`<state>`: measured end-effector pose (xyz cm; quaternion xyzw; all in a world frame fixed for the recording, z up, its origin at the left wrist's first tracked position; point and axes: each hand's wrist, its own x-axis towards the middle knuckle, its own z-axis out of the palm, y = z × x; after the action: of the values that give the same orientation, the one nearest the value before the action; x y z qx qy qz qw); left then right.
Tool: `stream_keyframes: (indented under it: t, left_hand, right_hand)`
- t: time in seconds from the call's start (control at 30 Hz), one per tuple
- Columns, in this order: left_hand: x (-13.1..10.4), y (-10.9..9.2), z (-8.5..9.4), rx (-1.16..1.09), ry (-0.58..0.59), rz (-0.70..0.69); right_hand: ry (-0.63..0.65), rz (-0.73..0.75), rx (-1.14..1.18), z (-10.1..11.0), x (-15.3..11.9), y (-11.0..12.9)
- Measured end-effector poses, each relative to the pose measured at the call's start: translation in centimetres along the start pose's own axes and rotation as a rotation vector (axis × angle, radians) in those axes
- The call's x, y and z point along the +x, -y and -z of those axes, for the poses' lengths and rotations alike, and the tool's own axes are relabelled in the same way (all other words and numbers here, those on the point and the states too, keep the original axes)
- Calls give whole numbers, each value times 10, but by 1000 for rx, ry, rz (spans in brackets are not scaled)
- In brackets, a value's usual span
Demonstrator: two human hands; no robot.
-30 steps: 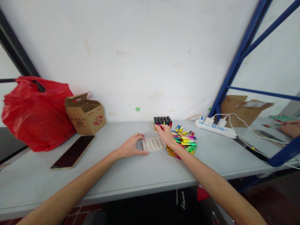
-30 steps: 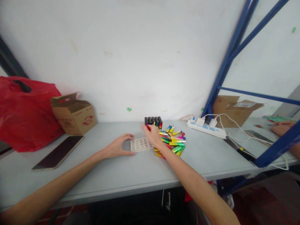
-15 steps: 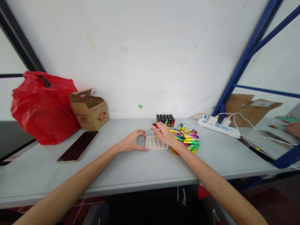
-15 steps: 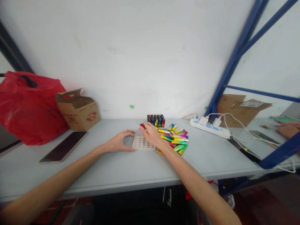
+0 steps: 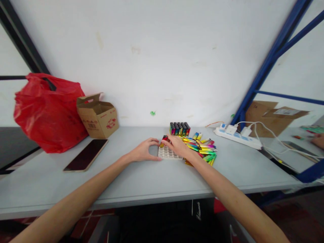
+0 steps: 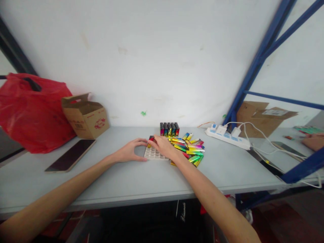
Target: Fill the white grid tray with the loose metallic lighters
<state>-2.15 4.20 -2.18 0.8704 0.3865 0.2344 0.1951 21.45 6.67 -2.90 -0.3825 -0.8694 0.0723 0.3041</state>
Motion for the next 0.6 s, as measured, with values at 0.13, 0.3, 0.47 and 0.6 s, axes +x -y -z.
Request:
stream_keyframes:
  t: [0.13,0.3,0.47,0.6]
  left_hand:
    - [0,-1,0,16,1,-4]
    - [0,1,0,23,-8,-29]
    - [-1,-2,2,28,3,-27]
    - [-1,-3,2,21,4,-30]
  right_hand:
    - [51,49,-100,-4,2,1]
    - [89,36,-151,-2,-2,4]
    - [-2,25,-110,40,-18,-14]
    - [45,-198,-300,74,-33,-48]
